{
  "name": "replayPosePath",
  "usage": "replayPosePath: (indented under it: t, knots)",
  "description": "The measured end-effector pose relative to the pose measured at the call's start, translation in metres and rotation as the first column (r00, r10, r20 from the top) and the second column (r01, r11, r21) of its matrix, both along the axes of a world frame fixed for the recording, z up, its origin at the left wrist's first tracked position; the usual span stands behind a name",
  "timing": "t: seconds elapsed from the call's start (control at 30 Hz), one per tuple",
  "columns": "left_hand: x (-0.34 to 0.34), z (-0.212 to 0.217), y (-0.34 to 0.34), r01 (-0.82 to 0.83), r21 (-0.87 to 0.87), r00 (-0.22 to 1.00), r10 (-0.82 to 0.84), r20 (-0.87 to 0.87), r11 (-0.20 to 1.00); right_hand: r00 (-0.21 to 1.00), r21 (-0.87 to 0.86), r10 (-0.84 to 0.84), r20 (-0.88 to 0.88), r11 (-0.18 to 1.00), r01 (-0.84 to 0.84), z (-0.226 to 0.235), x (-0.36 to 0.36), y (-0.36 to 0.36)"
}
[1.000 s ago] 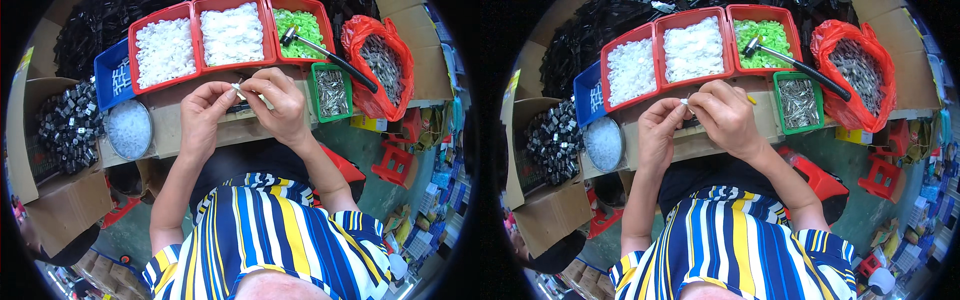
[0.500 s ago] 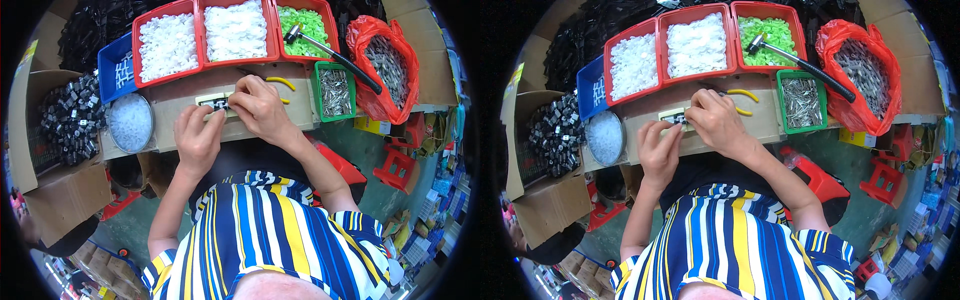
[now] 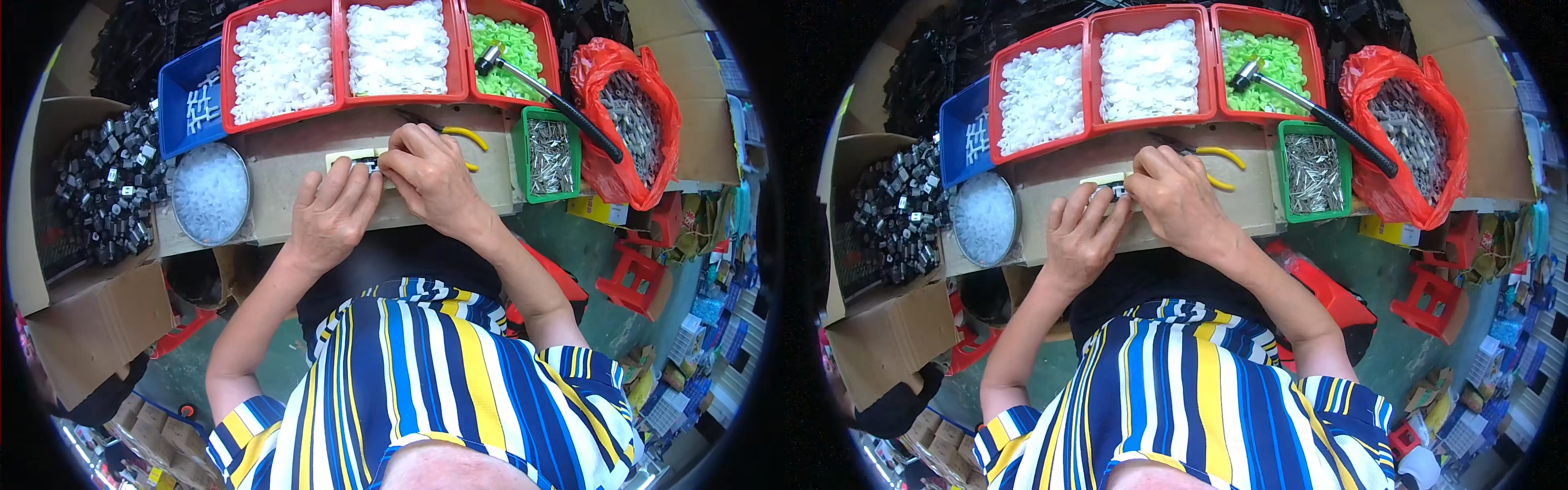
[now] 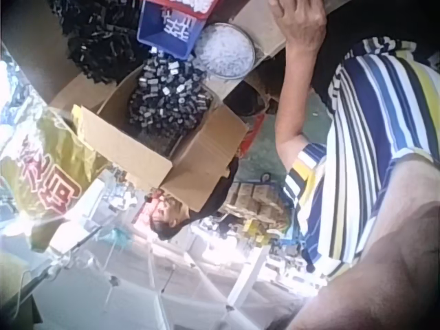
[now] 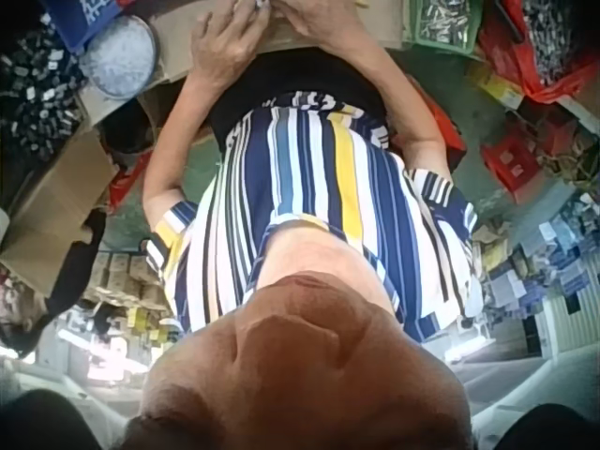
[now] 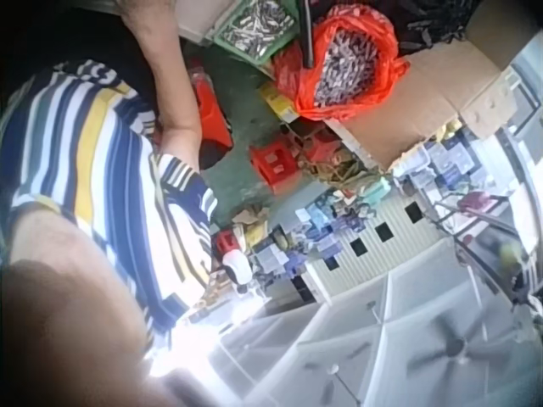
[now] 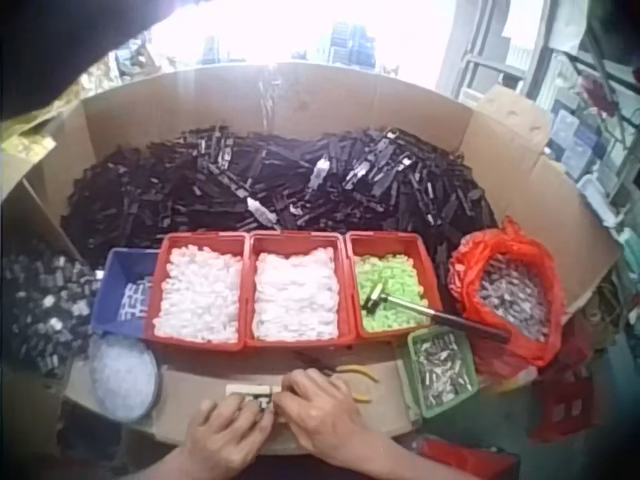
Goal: Manually assemble small electronic or mechanical components using a mounting jig, pliers, and a hammer on a factory workbench.
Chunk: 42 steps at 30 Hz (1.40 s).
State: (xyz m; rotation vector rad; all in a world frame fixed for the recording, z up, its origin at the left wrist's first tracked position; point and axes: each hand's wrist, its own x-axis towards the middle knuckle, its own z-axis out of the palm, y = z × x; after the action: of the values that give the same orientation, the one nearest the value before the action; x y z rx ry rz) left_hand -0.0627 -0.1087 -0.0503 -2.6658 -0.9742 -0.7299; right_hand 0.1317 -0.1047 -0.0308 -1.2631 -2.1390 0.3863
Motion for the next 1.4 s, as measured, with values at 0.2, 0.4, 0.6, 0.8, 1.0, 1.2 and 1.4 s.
replayPosePath:
  t: [0.2, 0.4, 0.6, 0.8, 1.0, 1.2, 1.4]
  knots:
    - [-0.001, 0.004, 0.004, 0.054, 0.002, 0.997, -0.053, -0.056, 0.999, 1.0, -0.046, 0.021, -0.02, 0.999, -0.022, 0.002, 0.005, 0.002]
    - [0.0, 0.005, 0.003, 0.045, 0.003, 0.996, -0.044, -0.072, 0.999, 0.997, 0.016, -0.017, -0.075, 1.0, 0.018, 0.005, 0.024, -0.006]
    - [0.005, 0.012, 0.005, 0.076, 0.027, 0.989, -0.072, -0.131, 0.997, 0.961, 0.098, -0.26, -0.091, 0.958, 0.269, 0.02, 0.085, -0.023]
    - [0.011, 0.016, 0.009, 0.109, 0.027, 0.986, -0.105, -0.126, 0.994, 0.878, 0.105, -0.476, -0.049, 0.872, 0.478, 0.023, 0.14, -0.038]
    - [0.013, 0.019, 0.012, 0.114, -0.051, 0.99, -0.117, -0.077, 0.992, 0.823, 0.058, -0.552, 0.134, 0.833, 0.55, 0.015, 0.154, -0.037]
    - [0.013, 0.018, 0.013, 0.109, -0.098, 0.994, -0.109, 0.008, 0.989, 0.812, 0.053, -0.548, 0.201, 0.834, 0.549, 0.014, 0.155, -0.03]
    - [0.01, 0.019, 0.017, 0.122, -0.181, 0.99, -0.107, 0.093, 0.976, 0.798, 0.061, -0.542, 0.264, 0.835, 0.547, 0.016, 0.153, -0.022]
